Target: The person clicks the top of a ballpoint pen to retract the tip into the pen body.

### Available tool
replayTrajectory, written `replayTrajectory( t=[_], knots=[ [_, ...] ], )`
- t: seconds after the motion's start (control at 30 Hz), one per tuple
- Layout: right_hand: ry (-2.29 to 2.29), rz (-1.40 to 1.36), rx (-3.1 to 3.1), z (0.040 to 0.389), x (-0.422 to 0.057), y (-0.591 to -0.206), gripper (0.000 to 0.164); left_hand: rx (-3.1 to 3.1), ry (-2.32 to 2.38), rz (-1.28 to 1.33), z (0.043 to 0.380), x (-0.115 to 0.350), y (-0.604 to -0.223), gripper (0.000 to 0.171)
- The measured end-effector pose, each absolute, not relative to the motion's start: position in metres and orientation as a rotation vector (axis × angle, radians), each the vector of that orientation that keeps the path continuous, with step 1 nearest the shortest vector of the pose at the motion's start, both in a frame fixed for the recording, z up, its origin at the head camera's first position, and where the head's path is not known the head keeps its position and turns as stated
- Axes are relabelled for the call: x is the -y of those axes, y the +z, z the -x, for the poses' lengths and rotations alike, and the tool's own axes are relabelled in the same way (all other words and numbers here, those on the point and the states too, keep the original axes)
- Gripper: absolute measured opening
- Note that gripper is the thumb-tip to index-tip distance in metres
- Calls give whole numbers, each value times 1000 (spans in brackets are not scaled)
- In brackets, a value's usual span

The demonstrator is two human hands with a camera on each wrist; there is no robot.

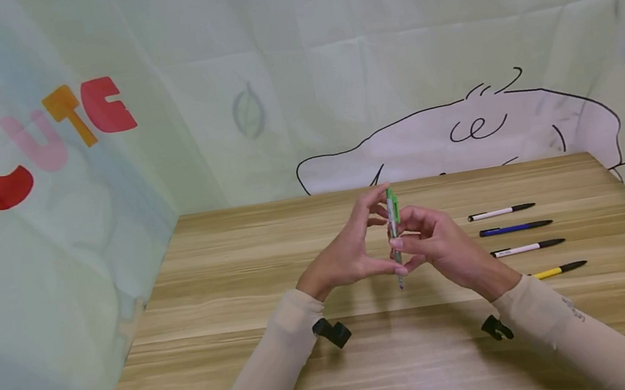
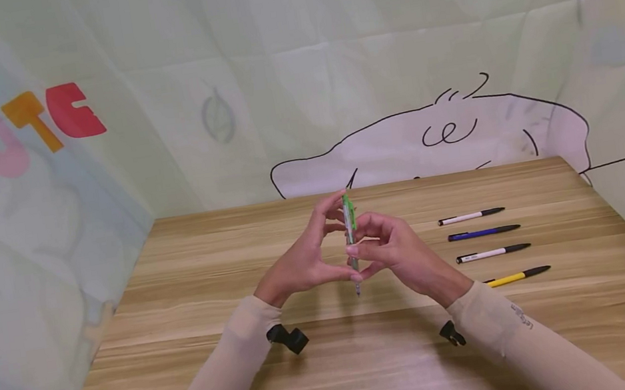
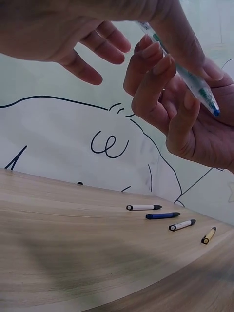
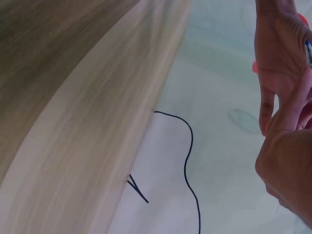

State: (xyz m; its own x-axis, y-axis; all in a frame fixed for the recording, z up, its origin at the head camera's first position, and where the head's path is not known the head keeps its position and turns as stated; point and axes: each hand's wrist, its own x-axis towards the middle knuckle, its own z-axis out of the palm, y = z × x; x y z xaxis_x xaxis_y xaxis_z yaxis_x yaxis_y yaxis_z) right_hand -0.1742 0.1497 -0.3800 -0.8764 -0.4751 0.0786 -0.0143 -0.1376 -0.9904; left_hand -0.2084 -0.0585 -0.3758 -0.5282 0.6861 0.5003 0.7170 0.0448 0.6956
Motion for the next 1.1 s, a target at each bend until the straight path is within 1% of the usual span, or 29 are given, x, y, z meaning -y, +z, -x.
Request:
replayTrajectory(
  t=[0.1, 0.23, 0.8, 1.1],
  knots=[
    [-2064, 561, -1853, 174, -150, -380, 19, 2254, -1502, 1490, 209, 59, -376, 132],
    [-2035, 559, -1891, 173, -151, -379, 20, 2266, -1490, 1465, 209, 61, -375, 128],
    [-1971, 501, -2043, 177, -161, -380, 26, 2313, -1534, 1324, 207, 90, -375, 90],
    [-1948, 441, -2087, 179, -170, -380, 31, 2352, -1495, 1290, 205, 109, -382, 80]
  ],
)
